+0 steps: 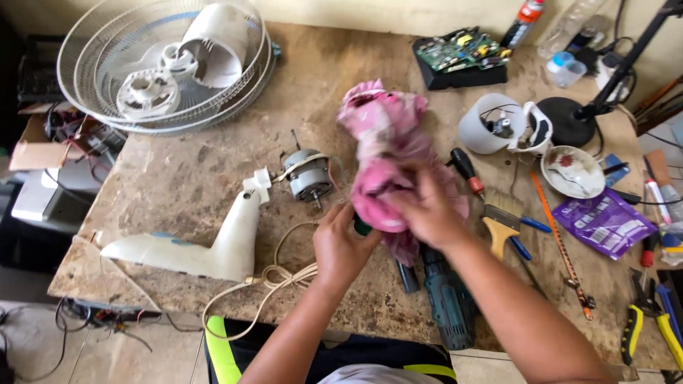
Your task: Cleaning and lubricating a disassembled electric fan motor using a brush, cloth, and oil.
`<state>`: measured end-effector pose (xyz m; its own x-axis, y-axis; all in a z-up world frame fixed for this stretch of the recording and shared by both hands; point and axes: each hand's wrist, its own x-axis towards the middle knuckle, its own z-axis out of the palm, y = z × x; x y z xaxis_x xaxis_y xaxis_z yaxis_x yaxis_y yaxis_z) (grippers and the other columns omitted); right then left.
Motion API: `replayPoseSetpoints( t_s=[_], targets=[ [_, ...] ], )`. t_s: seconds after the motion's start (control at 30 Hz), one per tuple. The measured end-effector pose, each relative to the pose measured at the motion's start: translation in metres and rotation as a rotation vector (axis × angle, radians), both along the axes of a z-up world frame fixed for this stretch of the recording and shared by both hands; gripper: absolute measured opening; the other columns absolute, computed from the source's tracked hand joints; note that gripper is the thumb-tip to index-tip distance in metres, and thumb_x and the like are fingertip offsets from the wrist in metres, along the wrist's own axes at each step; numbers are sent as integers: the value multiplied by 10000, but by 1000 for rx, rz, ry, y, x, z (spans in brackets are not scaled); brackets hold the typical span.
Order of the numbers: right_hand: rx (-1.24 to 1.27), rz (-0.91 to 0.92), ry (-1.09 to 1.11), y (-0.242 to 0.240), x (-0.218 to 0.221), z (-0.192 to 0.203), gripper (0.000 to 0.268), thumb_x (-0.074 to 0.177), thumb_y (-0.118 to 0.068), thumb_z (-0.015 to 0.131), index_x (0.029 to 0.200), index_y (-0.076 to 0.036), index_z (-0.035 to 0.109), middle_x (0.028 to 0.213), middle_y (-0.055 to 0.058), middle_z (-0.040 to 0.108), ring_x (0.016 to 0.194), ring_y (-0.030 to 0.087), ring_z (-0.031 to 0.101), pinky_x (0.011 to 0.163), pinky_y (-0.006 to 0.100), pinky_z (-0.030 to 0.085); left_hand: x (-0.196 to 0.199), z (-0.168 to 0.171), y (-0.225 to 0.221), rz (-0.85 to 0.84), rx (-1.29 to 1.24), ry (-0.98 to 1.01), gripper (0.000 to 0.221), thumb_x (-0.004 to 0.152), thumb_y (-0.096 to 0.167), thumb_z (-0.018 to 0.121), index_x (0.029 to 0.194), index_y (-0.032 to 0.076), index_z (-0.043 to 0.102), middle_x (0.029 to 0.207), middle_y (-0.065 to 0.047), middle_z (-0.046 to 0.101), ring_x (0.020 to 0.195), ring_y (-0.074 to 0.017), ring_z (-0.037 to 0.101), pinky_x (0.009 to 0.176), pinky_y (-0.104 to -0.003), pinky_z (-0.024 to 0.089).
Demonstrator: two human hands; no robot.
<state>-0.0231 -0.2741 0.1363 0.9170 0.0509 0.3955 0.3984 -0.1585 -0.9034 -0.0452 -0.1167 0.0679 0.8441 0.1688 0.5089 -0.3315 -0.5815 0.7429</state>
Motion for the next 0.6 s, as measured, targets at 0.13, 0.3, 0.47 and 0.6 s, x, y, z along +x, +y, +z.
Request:
replayPoseSetpoints(
  t_s=[0.13, 0.3, 0.47, 0.6],
  targets=[
    [62, -15, 44, 3, 17, -23, 550, 754, 4, 868, 1256, -26, 643, 1145, 121, 745, 1124, 184, 678, 1069, 382, 487, 6, -16, -6, 63, 81, -67, 379, 566, 382, 922, 845, 195, 746, 813, -4, 703, 759, -279, 733, 712, -379, 597],
    [13, -220, -78, 7, 26, -7, 183, 841, -24, 802, 976, -110, 713, 841, 72, 757, 824, 155, 718, 815, 309, 562, 17, -20, -11, 14, 57, -90, 366, 602, 341, 920, 870, 147, 764, 767, -31, 716, 734, -289, 737, 774, -402, 603],
    [397, -639, 97, 5, 26, 40, 201, 1071, -199, 471, 971, -184, 644, 770, -48, 581, 596, 86, 480, 590, 229, 400, 16, 13, -6, -6, 27, -52, 486, 597, 339, 916, 1005, 111, 779, 802, -68, 732, 767, -313, 742, 815, -457, 600],
    [-55, -340, 136, 19, -6, 70, 271, 923, -349, 620, 1010, -124, 744, 864, 103, 708, 772, 269, 665, 686, 412, 513, 20, 15, -15, 76, 83, -159, 480, 598, 329, 912, 1017, 136, 780, 850, -47, 732, 812, -297, 748, 920, -488, 565]
  ],
)
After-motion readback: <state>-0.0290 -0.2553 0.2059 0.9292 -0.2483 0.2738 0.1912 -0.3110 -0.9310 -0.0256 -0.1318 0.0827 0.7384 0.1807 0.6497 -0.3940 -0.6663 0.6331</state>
